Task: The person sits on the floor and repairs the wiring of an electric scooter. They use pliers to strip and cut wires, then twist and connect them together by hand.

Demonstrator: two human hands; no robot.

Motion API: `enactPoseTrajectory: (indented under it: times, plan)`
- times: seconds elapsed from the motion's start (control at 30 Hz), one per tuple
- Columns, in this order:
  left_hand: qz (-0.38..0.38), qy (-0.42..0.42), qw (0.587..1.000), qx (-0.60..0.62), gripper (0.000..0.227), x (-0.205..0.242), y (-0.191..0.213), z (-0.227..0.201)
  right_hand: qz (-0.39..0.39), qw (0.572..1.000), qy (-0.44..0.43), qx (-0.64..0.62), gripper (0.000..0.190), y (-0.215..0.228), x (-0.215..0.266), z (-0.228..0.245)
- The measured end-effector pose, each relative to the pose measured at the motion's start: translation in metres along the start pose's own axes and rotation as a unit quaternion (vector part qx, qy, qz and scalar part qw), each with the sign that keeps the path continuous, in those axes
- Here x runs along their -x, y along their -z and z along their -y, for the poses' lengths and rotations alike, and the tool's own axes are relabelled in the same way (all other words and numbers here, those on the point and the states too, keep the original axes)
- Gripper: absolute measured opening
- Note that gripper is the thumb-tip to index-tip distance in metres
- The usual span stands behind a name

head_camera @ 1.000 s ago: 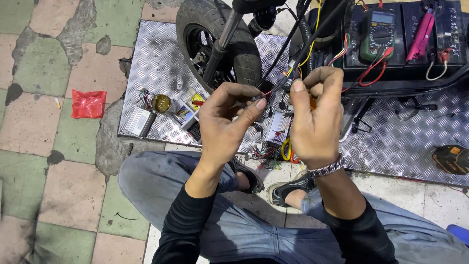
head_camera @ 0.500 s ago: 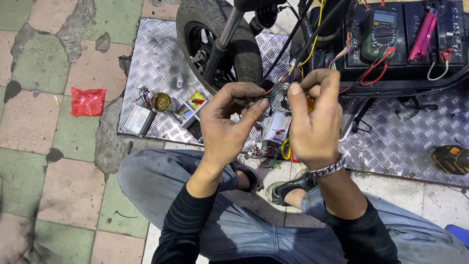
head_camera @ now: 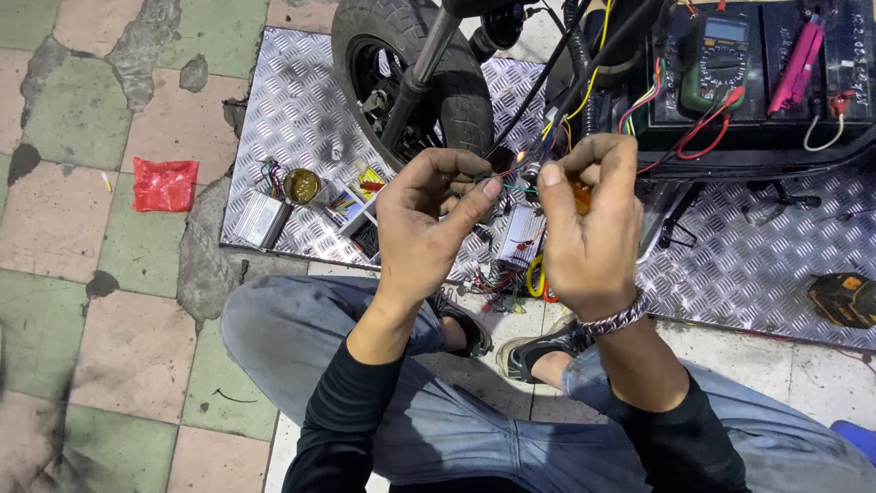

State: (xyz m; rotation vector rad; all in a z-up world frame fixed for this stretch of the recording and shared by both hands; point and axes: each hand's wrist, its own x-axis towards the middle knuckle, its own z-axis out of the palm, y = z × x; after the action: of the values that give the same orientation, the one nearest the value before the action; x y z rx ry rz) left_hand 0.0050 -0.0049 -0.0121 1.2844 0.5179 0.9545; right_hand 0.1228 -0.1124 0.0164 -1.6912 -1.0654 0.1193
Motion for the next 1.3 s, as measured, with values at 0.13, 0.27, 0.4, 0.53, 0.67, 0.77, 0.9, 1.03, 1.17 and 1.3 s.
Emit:
enactPoseTrajectory:
  times: [0.13,0.27,0.4,0.53,0.67,0.77,0.9,1.03,1.17,1.3]
  plan:
    - [0.003,-0.001,1.000,0.007,0.022,-0.001,0.000,0.002,-0.007,1.000,0.007,-0.003,0.023,0.000,0.000,0.002]
    - [-0.003,-0.001,1.000,-0.002,0.023,-0.001,0.001,0.000,-0.003,1.000,-0.002,-0.008,0.022,0.000,0.001,0.002]
    - [-0.004,-0.016,0.999,-0.033,0.022,0.000,0.000,-0.006,0.002,1.000,-0.013,-0.005,0.022,-0.001,0.002,0.006]
    - [-0.004,-0.039,0.999,-0.038,0.018,-0.001,-0.003,-0.006,-0.006,1.000,-0.024,-0.015,0.020,0.000,0.000,0.003]
    - [-0.002,-0.088,0.992,-0.085,0.014,-0.001,-0.006,-0.012,0.001,0.999,-0.036,-0.008,0.021,0.000,-0.001,0.003]
    - [-0.002,-0.118,0.987,-0.112,0.013,-0.001,-0.005,-0.013,0.000,0.999,-0.040,-0.005,0.020,-0.001,-0.003,0.004]
    - [-0.003,-0.135,0.984,-0.118,0.014,-0.001,-0.006,-0.014,0.001,0.999,-0.044,-0.001,0.017,0.000,-0.006,0.007]
    - [-0.002,-0.138,0.983,-0.122,0.015,-0.001,-0.006,-0.014,-0.006,0.999,-0.044,0.004,0.017,0.000,-0.007,0.006]
    - [-0.002,-0.136,0.984,-0.117,0.013,-0.002,-0.006,-0.013,-0.015,0.999,-0.042,0.013,0.018,0.001,-0.009,0.005]
    - [0.000,-0.119,0.987,-0.112,0.012,-0.001,-0.006,-0.014,-0.014,0.999,-0.030,0.019,0.020,0.000,-0.011,0.004]
